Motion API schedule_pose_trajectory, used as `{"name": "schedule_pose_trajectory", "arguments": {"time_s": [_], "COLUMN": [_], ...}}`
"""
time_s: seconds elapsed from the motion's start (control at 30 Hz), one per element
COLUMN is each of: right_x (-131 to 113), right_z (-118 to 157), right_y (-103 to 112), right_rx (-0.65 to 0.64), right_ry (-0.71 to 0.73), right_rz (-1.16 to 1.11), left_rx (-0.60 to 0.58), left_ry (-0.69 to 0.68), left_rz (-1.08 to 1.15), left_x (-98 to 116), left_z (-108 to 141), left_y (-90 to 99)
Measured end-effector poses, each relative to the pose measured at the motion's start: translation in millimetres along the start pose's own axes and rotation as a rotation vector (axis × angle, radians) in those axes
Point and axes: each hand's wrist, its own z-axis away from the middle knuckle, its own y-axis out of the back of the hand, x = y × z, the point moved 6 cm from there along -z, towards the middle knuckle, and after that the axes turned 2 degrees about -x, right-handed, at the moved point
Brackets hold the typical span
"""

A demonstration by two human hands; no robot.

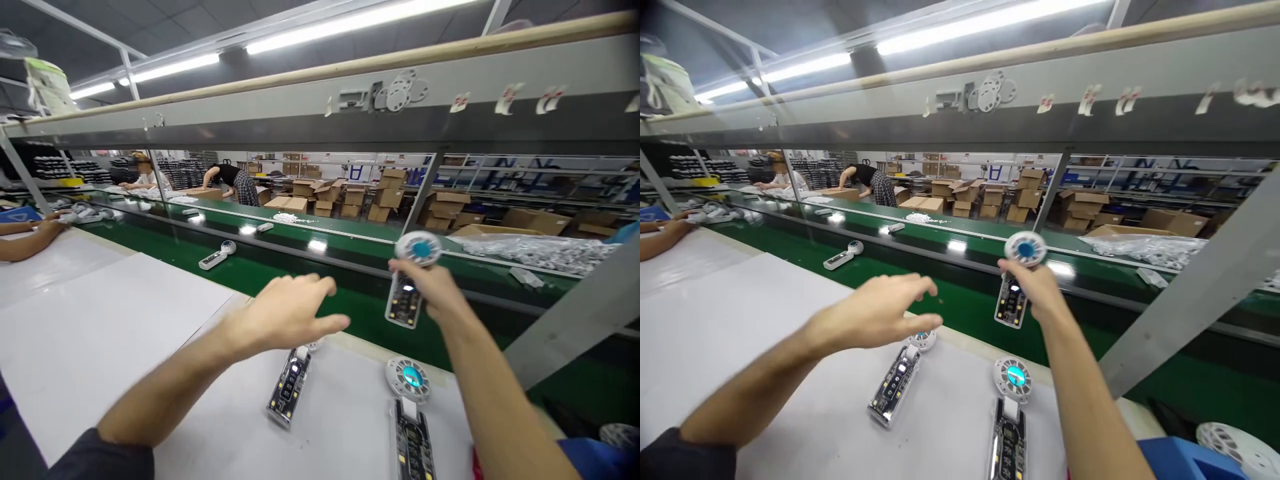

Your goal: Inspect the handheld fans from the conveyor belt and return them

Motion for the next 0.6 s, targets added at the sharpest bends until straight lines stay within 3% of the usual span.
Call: {"name": "schedule_pose_trajectory", "arguments": {"time_s": [0.07,0.17,0.23,0.33,0.4,0.47,0.6], "right_x": [32.6,68.9,82.6,88.5,83.7,73.3,46.1], "right_z": [-18.6,-31.4,-32.7,-32.9,-34.5,-36.6,-38.0], "right_y": [-14.7,-22.6,-20.5,-14.7,-10.0,-3.4,11.9], "right_rx": [-0.019,-0.044,-0.038,-0.041,-0.051,-0.047,0.002], "right_ry": [-0.073,-0.15,-0.186,-0.198,-0.165,-0.107,0.019], "right_rz": [0.123,0.313,0.443,0.593,0.642,0.652,0.603], "left_rx": [-0.224,-0.315,-0.304,-0.204,-0.128,-0.004,0.394], "left_ry": [0.235,0.361,0.376,0.391,0.399,0.406,0.375], "left_rz": [-0.076,-0.07,-0.028,0.06,0.302,0.606,0.874], "left_x": [-36.0,-66.7,-73.5,-73.1,-66.9,-58.4,-50.7], "left_z": [-6.5,0.3,9.9,20.2,22.6,24.0,39.8], "left_y": [-44.1,-93.6,-117.7,-136.6,-137.6,-123.4,-54.0]}}
